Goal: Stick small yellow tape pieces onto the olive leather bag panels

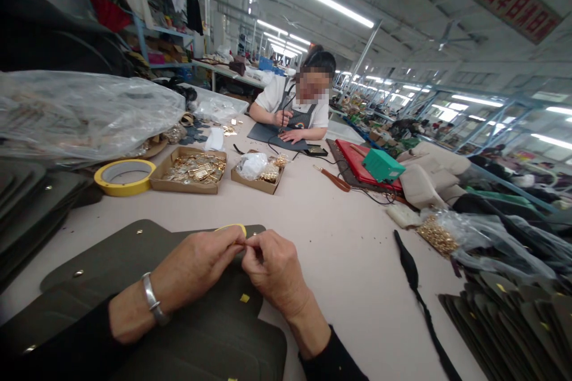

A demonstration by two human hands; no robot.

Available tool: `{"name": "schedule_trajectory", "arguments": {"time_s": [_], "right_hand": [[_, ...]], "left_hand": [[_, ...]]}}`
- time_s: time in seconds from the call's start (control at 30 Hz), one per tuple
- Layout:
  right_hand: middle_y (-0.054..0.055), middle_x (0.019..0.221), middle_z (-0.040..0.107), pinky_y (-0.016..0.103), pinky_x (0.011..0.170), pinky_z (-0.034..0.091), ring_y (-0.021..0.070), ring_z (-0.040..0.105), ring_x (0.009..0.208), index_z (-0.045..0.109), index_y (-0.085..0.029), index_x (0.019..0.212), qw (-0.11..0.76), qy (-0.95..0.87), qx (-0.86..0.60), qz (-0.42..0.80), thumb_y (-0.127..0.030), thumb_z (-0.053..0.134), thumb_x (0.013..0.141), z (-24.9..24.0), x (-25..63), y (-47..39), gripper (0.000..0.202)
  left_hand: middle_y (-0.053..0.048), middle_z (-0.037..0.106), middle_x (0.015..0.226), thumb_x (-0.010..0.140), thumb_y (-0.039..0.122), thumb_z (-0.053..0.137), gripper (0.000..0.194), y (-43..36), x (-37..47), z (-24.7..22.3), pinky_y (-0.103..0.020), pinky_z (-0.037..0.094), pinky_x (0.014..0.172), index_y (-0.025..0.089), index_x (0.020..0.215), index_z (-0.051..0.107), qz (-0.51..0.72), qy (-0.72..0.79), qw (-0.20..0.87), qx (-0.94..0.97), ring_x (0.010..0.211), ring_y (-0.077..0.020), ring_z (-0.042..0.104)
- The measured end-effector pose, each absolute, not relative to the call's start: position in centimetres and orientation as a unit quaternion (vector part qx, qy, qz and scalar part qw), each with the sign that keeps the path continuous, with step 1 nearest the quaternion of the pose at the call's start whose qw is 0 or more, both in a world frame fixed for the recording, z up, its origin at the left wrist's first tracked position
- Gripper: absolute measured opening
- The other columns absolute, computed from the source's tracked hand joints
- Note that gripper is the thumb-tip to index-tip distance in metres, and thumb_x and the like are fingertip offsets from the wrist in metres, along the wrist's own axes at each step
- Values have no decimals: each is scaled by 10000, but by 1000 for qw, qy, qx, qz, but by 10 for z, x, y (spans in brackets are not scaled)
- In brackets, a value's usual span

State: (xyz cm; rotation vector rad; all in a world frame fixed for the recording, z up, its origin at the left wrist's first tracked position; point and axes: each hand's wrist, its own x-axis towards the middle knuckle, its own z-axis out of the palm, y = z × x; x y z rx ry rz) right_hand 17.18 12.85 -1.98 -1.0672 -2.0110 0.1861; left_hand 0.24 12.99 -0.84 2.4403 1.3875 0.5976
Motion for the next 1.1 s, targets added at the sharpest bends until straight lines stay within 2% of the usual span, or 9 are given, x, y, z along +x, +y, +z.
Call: {"name": "schedule_trajectory", "arguments": {"time_s": [0.13, 0.23, 0.37, 0.47, 0.8, 1.0, 1.1], "right_hand": [[-9, 573, 612, 215, 510, 440, 115, 560, 500, 638, -161, 675, 430, -698, -522, 235, -168, 549, 745, -19, 167, 132, 113], [-27, 519, 592, 206, 448, 439, 109, 553, 429, 625, -156, 655, 424, -583, -587, 369, -234, 582, 726, -26, 174, 145, 114], [-21, 520, 604, 182, 418, 411, 80, 511, 398, 669, -132, 708, 356, -550, -607, 449, -300, 621, 732, -41, 189, 163, 177], [-13, 539, 614, 173, 430, 391, 75, 496, 421, 702, -128, 750, 320, -598, -611, 409, -312, 606, 768, -47, 189, 171, 208], [38, 668, 717, 242, 586, 394, 156, 628, 626, 721, -168, 692, 210, -739, -610, 195, -183, 541, 776, -39, 172, 179, 199], [60, 645, 711, 254, 581, 392, 175, 632, 633, 704, -170, 622, 202, -721, -636, 187, -152, 540, 734, -39, 168, 183, 199], [52, 650, 705, 247, 587, 417, 173, 631, 642, 716, -166, 680, 210, -708, -643, 202, -151, 577, 717, -41, 170, 186, 144]], "left_hand": [[-3, 608, 752, 937, 205, 371, 181, 127, 4, -11, -286, 412, 602, 213, 819, 509, 231, 486, 86, 838, 670, -178, 593], [-13, 623, 805, 953, 225, 340, 209, 126, 4, -10, -291, 446, 659, 210, 878, 534, 248, 488, 77, 833, 735, -179, 618], [-38, 651, 881, 957, 209, 345, 205, 131, 1, -11, -318, 462, 665, 207, 954, 550, 152, 534, 54, 830, 792, -207, 636], [-61, 662, 898, 935, 161, 376, 193, 135, 1, -15, -323, 465, 648, 195, 969, 563, 89, 545, 47, 832, 817, -226, 639], [-81, 654, 923, 920, 132, 390, 191, 132, 2, -18, -338, 496, 716, 179, 937, 574, 72, 540, 55, 837, 885, -237, 618], [-82, 649, 921, 925, 136, 379, 197, 132, 2, -20, -357, 503, 714, 182, 947, 569, 75, 539, 56, 837, 880, -250, 617], [-86, 649, 914, 924, 130, 377, 200, 132, 2, -19, -353, 504, 710, 177, 947, 570, 72, 543, 58, 835, 878, -249, 619]]}}
